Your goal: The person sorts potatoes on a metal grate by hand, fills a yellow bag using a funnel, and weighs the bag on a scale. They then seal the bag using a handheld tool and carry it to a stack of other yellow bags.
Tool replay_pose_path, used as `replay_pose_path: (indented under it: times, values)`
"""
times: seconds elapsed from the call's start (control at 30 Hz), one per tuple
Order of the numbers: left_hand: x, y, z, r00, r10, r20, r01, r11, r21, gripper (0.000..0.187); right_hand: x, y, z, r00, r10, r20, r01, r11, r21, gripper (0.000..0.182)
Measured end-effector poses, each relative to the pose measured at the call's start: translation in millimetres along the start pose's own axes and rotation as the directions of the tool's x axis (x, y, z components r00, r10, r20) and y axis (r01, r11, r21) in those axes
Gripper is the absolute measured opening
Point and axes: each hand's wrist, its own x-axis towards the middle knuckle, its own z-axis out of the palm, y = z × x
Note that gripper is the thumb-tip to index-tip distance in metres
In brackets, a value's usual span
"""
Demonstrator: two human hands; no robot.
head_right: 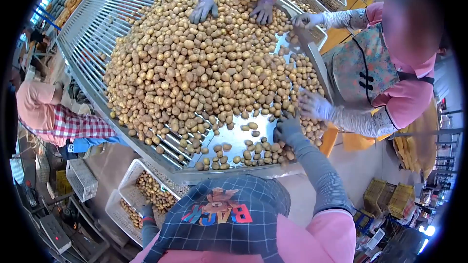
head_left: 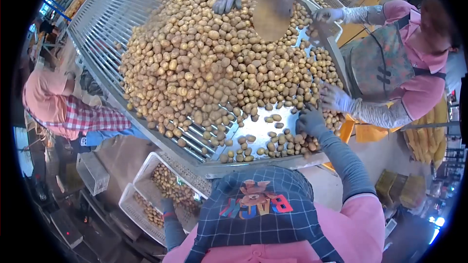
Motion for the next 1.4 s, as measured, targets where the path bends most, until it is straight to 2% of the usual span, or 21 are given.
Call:
replay_pose_path:
  times: [0.1,0.2,0.3,0.37,0.43,0.6,0.7,0.8,0.87,0.97,1.0,1.07,1.1,1.13,1.17,1.2,1.23,1.27,1.3,1.37,1.4]
  values:
    - [23.3,42.0,-30.3,0.696,-0.647,-0.311,0.464,0.737,-0.492,0.048,49.3,-1.5,-36.6,0.968,0.097,-0.233,-0.062,0.986,0.152,0.022]
    - [130.0,105.0,-60.6,0.649,-0.392,-0.652,0.054,0.879,-0.475,0.044,136.9,-45.9,-104.4,0.881,0.012,-0.473,0.118,0.963,0.243,0.02]
    - [205.3,226.9,-116.3,0.613,0.027,-0.79,-0.4,0.872,-0.281,0.046,218.6,-82.1,-136.6,0.954,0.126,-0.272,-0.013,0.924,0.383,0.023]
    - [242.5,283.5,-125.8,0.823,0.176,-0.539,-0.353,0.903,-0.243,0.063,276.2,-78.5,-113.0,0.989,0.115,-0.092,-0.083,0.952,0.294,0.034]
    - [237.9,358.3,-131.0,0.911,-0.045,-0.411,0.021,0.998,-0.064,0.078,256.4,-93.6,-144.0,0.979,0.201,-0.029,-0.181,0.93,0.319,0.033]
    - [178.7,448.4,-136.5,0.946,0.246,-0.212,-0.223,0.966,0.129,0.066,223.6,-100.6,-90.8,0.997,0.042,-0.062,-0.031,0.985,0.168,0.031]
    - [159.6,467.4,-76.4,0.79,0.461,-0.404,-0.454,0.883,0.12,0.064,183.8,-108.6,-47.2,0.972,0.204,-0.119,-0.156,0.933,0.323,0.027]
    - [115.0,482.5,-91.6,0.87,0.494,-0.016,-0.491,0.86,-0.14,0.061,114.9,-100.8,-33.4,0.986,0.167,0.009,-0.16,0.923,0.349,0.02]
    - [100.2,476.5,-68.8,0.698,0.715,0.032,-0.716,0.697,0.037,0.06,70.4,-78.3,-20.5,0.993,0.108,0.037,-0.114,0.947,0.301,0.019]
    - [88.6,480.0,-67.0,0.628,0.761,0.16,-0.778,0.617,0.119,0.061,30.0,-60.2,3.3,0.954,-0.052,-0.294,0.104,0.981,0.165,0.021]
    - [85.6,481.8,-71.3,0.634,0.696,0.337,-0.754,0.653,0.07,0.059,25.5,-63.1,7.0,0.906,0.197,-0.375,-0.035,0.917,0.397,0.024]
    - [94.3,469.1,-65.7,0.49,0.858,0.152,-0.871,0.487,0.063,0.056,23.5,-72.9,4.0,0.794,0.498,-0.349,-0.097,0.67,0.736,0.027]
    - [86.9,472.4,-89.1,0.715,0.665,0.216,-0.384,0.632,-0.673,0.055,26.8,-87.4,-4.8,0.783,0.545,-0.3,-0.06,0.546,0.836,0.028]
    - [78.6,471.8,-103.5,0.733,0.485,0.477,0.405,0.251,-0.879,0.054,22.9,-108.0,-14.5,0.808,0.391,-0.44,0.218,0.494,0.841,0.038]
    - [71.0,461.8,-100.9,0.737,0.646,-0.196,-0.489,0.309,-0.816,0.047,13.4,-135.1,-51.7,0.883,0.3,-0.361,0.135,0.574,0.807,0.046]
    - [71.0,456.5,-110.0,0.735,0.654,-0.178,-0.483,0.321,-0.815,0.047,26.9,-155.6,-24.1,0.743,0.165,-0.648,0.471,0.559,0.682,0.058]
    - [75.3,451.9,-126.3,0.818,0.55,0.169,0.186,0.025,-0.982,0.04,18.5,-169.6,-46.4,0.879,0.029,-0.477,0.416,0.442,0.795,0.064]
    - [78.9,443.4,-136.2,0.657,0.556,0.509,0.733,-0.315,-0.602,0.034,23.2,-179.7,-35.5,0.882,0.048,-0.47,0.407,0.427,0.807,0.064]
    - [80.3,426.3,-130.2,0.822,0.503,0.267,0.36,-0.095,-0.928,0.031,33.6,-186.3,-17.2,0.814,-0.09,-0.574,0.513,0.575,0.637,0.064]
    - [121.9,342.7,-93.0,0.559,0.787,0.26,0.74,-0.334,-0.583,0.027,18.7,-185.6,9.2,0.82,-0.332,-0.466,0.514,0.785,0.345,0.051]
    - [107.3,317.4,-100.1,0.706,0.605,0.367,0.658,-0.371,-0.655,0.027,14.7,-167.5,45.6,0.692,-0.458,-0.558,0.647,0.737,0.197,0.04]
